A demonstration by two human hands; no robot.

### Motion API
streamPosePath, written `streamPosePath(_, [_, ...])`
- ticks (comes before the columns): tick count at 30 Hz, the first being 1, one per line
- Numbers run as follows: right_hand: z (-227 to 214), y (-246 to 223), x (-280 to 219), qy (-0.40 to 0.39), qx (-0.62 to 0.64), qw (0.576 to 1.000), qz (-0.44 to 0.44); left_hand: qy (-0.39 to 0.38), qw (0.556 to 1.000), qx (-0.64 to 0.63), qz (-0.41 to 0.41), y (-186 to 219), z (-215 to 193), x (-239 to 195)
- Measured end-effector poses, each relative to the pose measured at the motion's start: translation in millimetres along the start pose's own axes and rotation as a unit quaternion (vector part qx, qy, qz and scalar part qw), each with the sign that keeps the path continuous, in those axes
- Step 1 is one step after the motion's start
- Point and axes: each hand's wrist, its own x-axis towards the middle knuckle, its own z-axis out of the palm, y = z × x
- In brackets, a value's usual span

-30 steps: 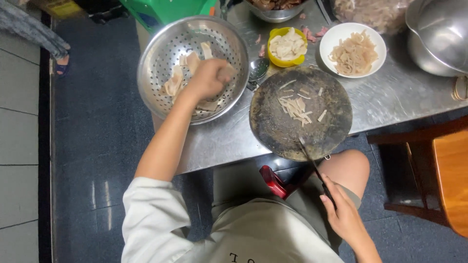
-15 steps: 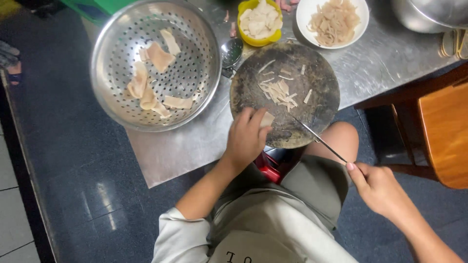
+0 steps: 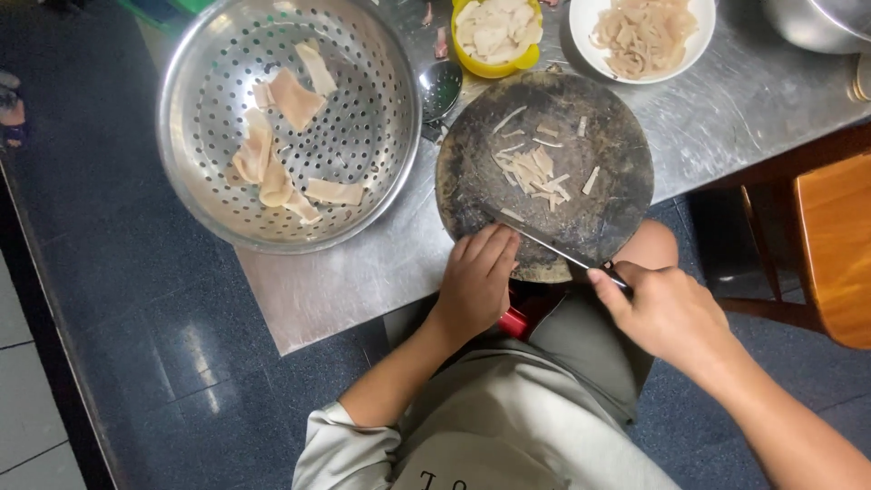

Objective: Slicing cooked pork skin into thin strips on a wooden cutting board using a knife.

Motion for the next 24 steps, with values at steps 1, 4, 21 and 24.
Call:
streamPosePath(1, [1.1,-3.5,-0.4,0.000,0.001,1.000,0.001,-0.001,1.000,0.000,0.001,0.1,-2.1,2.2])
streamPosePath(4, [6.8,-12.3,0.8,-0.003,-0.037,0.999,0.004,0.006,1.000,-0.005,0.001,0.1,-5.1,4.9])
streamPosePath(21, [30.7,-29.6,12.7,0.057,-0.020,0.998,-0.013,0.094,0.995,-0.010,0.035,-8.4,14.9,-1.7])
streamPosePath(24, [32.1,-32.3,15.1,0.056,-0.022,0.998,-0.011,0.107,0.993,0.003,0.043,-13.2,21.4,-4.8])
